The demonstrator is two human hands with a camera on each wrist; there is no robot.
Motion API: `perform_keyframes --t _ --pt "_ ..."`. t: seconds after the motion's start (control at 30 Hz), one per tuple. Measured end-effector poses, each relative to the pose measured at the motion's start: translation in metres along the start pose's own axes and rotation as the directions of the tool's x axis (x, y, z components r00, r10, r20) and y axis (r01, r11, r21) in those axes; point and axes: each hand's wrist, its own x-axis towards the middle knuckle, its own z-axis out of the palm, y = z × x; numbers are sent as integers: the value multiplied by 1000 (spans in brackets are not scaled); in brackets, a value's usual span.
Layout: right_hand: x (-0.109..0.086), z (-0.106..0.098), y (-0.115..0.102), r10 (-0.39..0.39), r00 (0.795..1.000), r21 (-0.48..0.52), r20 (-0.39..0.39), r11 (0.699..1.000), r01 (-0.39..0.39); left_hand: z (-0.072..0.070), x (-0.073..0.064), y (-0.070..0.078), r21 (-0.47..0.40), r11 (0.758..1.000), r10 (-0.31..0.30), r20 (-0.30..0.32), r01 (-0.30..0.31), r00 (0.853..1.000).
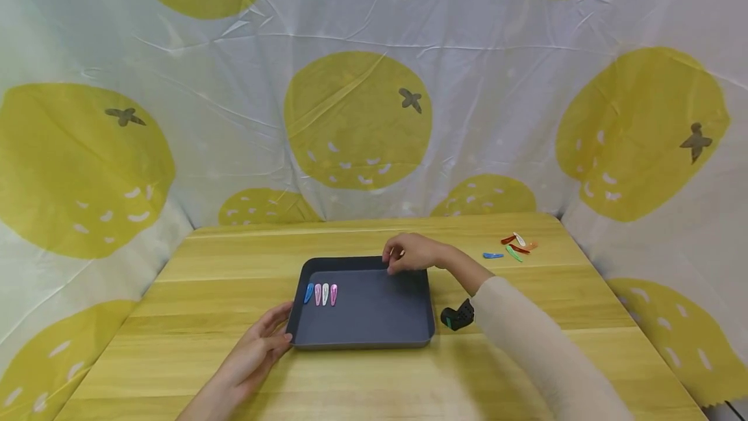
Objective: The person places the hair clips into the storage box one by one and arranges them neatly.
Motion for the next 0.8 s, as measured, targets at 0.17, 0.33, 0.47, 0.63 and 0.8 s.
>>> perform_keyframes --t 0.17,0.33,0.47,0.63,0.8 --pt "-14 -10 7 7 1000 21 -10 1000 -6 -1 0 -1 -2 1000 -3 11 4 1000" --pt "-25 -22 12 41 999 47 -34 998 -39 -1 1 -1 -2 1000 -3 11 3 1000" --pt "-33 -31 17 83 996 80 -45 994 -79 -1 1 -1 1 1000 -7 9 6 1000" --pt "-45 -43 28 122 991 101 -58 988 -116 -1 1 0 -3 1000 -1 14 1 1000" --pt "-58 -56 41 168 982 99 -89 982 -159 -1 1 0 -8 1000 -1 13 2 1000"
